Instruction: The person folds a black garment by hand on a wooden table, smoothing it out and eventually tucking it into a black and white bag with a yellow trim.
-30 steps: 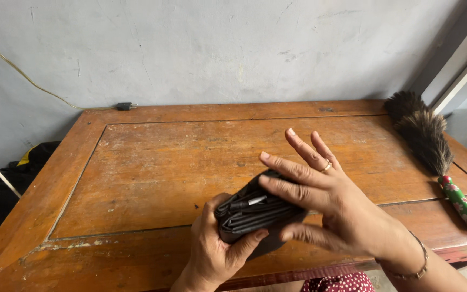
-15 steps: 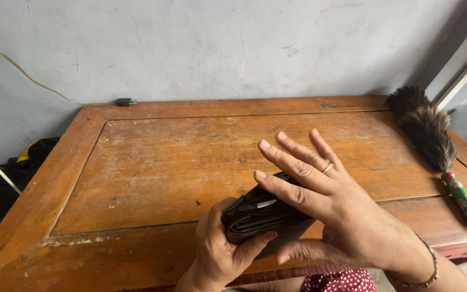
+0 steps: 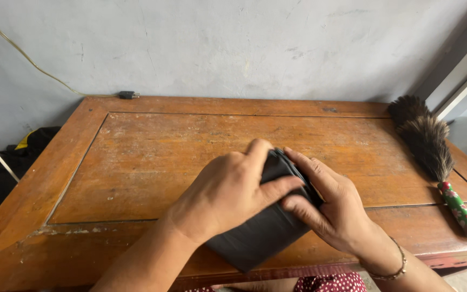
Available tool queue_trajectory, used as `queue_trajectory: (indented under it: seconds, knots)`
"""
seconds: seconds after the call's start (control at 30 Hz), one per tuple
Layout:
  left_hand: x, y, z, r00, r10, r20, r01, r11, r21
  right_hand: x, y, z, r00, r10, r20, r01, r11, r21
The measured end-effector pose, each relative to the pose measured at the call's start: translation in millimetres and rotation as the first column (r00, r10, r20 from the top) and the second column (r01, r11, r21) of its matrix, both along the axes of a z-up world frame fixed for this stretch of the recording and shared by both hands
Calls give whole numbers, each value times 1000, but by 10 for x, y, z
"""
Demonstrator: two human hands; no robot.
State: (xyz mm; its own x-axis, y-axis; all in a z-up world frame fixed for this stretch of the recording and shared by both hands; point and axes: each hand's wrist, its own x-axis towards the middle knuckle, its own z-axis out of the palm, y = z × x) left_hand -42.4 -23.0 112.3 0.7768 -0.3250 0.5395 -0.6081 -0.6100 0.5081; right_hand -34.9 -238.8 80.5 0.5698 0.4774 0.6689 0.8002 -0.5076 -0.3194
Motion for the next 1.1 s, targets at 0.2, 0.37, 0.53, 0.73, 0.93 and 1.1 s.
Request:
queue_trajectory:
  seconds: [0.2, 0.37, 0.53, 0.73, 0.93, 1.1]
  knots:
    - [-64, -432, -124, 889, -11, 458, -234, 849, 474, 8, -149, 93, 927, 22, -375, -8, 999, 39]
    - [-246, -234, 398, 904, 74, -421, 127, 894, 430, 34, -247, -142, 906, 133, -402, -108, 990, 86]
    - [-262, 133, -54, 948, 81, -308, 46, 922, 385, 27, -425, -325, 928, 82, -362, -28, 988, 152]
    - [-389, 196, -535, 993, -115, -16, 113, 990, -83, 10, -453, -379, 939, 84, -333, -13, 978, 210]
    - [-468, -96, -1052, 956, 113, 272, 30, 881, -473, 15, -501, -429, 937, 101, -335, -13, 967, 256]
    - [-648, -455, -1304, 866, 469, 172, -288, 750, -596, 1, -567, -514, 936, 111, -334, -20, 965, 262]
